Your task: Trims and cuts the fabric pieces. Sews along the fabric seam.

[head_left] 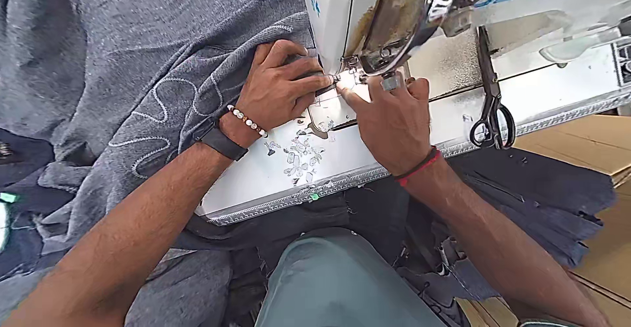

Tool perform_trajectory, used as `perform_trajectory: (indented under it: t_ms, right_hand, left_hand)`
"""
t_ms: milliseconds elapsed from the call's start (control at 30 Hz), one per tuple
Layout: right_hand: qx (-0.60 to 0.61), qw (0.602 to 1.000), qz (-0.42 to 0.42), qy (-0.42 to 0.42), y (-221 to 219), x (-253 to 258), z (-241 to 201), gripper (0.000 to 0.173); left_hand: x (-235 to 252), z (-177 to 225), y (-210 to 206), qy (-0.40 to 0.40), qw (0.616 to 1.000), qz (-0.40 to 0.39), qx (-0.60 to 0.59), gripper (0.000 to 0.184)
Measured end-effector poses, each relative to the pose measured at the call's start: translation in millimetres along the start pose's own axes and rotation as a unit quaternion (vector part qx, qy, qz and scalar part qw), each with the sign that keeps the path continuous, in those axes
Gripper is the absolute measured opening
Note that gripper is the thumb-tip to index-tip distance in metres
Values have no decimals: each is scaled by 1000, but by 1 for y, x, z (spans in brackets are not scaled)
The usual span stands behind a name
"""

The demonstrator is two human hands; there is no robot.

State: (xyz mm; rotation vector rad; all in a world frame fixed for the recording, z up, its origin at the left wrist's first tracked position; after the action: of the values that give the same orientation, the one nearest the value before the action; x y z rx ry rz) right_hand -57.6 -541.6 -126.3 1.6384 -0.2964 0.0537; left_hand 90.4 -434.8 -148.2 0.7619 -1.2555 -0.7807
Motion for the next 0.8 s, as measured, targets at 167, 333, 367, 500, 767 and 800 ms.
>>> perform_trajectory:
  t_ms: [167, 333, 367, 500, 767, 800]
  right_hand:
    - [-16, 969, 72, -236, 69, -30, 120, 37]
    - [-153, 920, 87, -350, 37, -48, 211, 37]
    - [-158, 919, 94, -349, 34, -46, 211, 37]
    - [-113, 929, 115, -335, 36, -60, 205, 35]
    - [-80, 924, 174, -332, 30, -80, 198, 37]
    - [-79, 923, 172, -336, 31, -82, 198, 38]
  left_hand:
    - [4, -9, -1, 10, 1000, -1, 6, 28]
    - [8, -15, -2, 2, 1000, 1, 4, 28]
    - [7, -14, -2, -1, 1000, -1, 0, 28]
    - [2, -5, 0, -22, 999, 1, -25, 30]
    - [4, 2, -1, -43, 998, -2, -38, 31]
    - [6, 1, -4, -31, 999, -4, -42, 31]
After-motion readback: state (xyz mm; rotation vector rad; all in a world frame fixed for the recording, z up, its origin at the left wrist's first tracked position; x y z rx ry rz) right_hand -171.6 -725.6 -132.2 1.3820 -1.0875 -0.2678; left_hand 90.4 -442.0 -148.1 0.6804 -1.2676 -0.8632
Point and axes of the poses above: each hand's wrist, its own x-axis towards the middle knuckle, its own y-axis out of the back of the hand, z = x × y, the point moved 7 cm from there along x, towards the middle knuckle, and after that the axes turned 10 degrees about z, right-handed, at the moved point
